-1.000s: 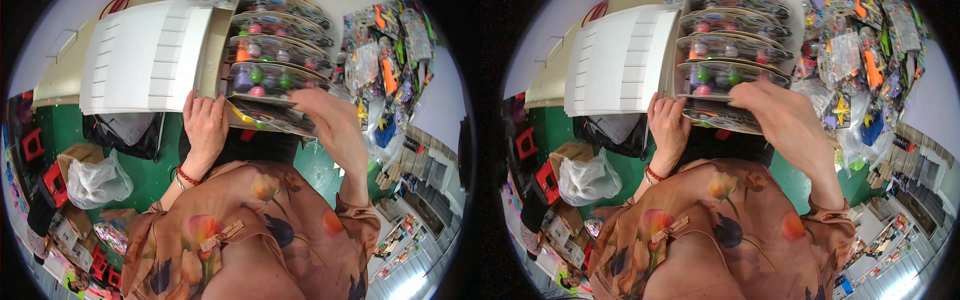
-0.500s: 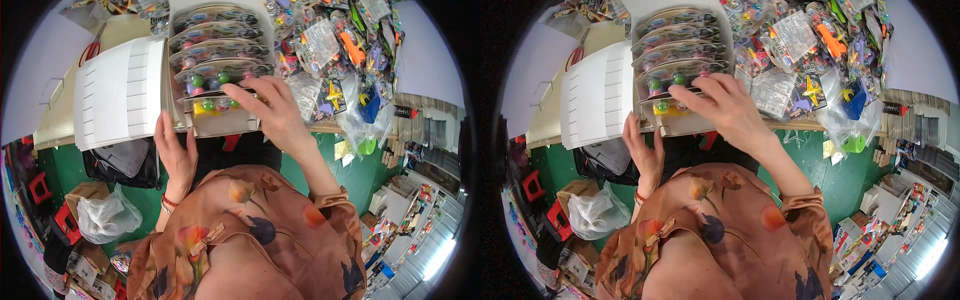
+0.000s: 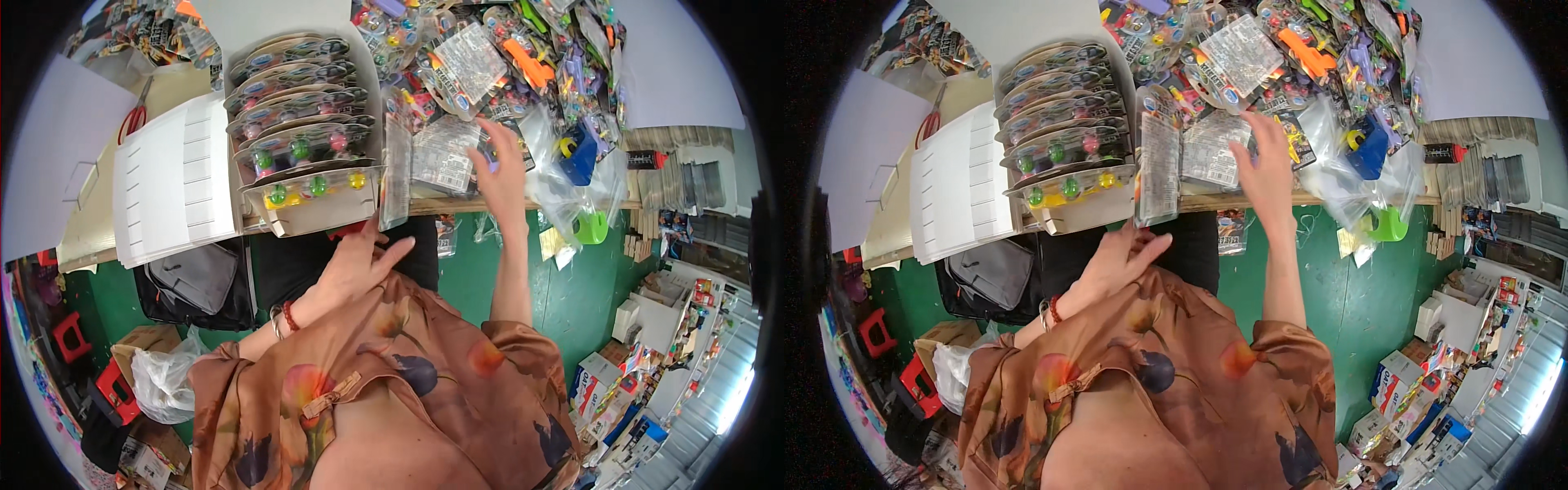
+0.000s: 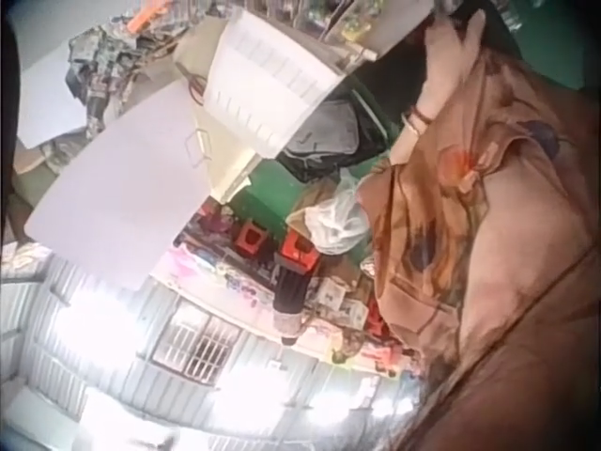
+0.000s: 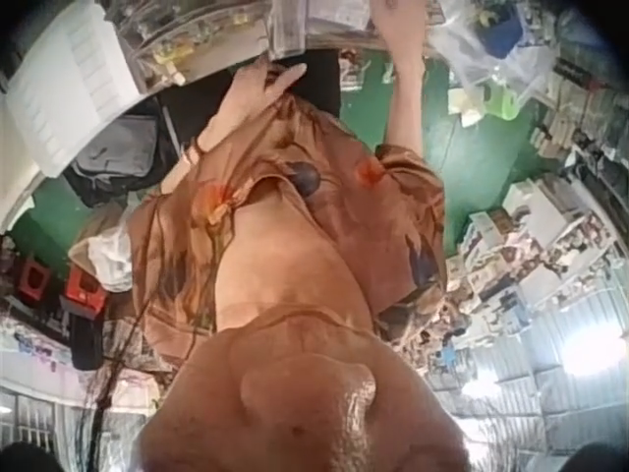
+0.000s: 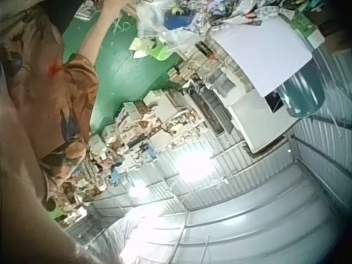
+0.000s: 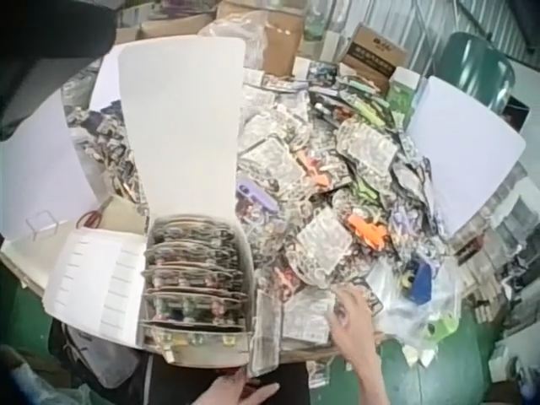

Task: The recorder is organizing and packing various small toy products into retail packaging and white boxes.

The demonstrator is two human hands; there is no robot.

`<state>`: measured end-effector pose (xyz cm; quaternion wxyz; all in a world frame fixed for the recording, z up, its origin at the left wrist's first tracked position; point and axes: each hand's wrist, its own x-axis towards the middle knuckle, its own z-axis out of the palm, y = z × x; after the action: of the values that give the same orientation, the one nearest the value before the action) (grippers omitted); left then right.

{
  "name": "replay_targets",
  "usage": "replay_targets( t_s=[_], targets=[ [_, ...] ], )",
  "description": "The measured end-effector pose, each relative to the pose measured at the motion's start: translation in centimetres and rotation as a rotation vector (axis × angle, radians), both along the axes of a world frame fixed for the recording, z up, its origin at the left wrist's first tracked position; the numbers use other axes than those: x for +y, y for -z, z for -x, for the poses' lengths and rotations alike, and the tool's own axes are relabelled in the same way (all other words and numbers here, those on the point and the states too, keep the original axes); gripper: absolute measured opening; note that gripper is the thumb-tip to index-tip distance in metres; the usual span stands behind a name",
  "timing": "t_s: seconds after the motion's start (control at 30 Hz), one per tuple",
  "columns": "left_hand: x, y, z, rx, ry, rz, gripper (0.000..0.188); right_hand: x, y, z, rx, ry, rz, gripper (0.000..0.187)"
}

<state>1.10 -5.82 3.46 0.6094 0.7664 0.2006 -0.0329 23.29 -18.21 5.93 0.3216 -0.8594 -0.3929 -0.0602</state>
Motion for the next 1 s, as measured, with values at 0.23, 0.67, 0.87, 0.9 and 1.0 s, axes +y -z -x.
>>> replay_targets(
  t_s=[0.23, 0.67, 0.87, 0.9, 1.0],
  targets=[
    [-1.4, 1.1, -2.6, -0.063, -0.159, -0.279, 0.04, -1.0, 5.3, -3.2, 0.427, 0.325, -0.068, 0.068],
    [-3.6, -0.6, -3.9, -0.178, 0.149, -0.733, 0.08, -3.4, -2.1, 1.7, 0.938, 0.19, -0.374, 0.053],
    [-3.4, 0.6, -4.2, -0.357, 0.139, -0.803, 0.091, -3.3, 0.0, 3.5, 1.133, 0.182, -0.571, 0.053],
    [-2.9, 0.9, -4.4, -0.348, 0.165, -0.859, 0.092, -3.1, 0.0, 3.8, 1.122, 0.17, -0.572, 0.051],
    [-2.3, 1.6, -5.2, -0.317, 0.152, -0.934, 0.091, -3.2, -0.9, 3.9, 1.162, 0.041, -0.601, 0.047]
  ],
)
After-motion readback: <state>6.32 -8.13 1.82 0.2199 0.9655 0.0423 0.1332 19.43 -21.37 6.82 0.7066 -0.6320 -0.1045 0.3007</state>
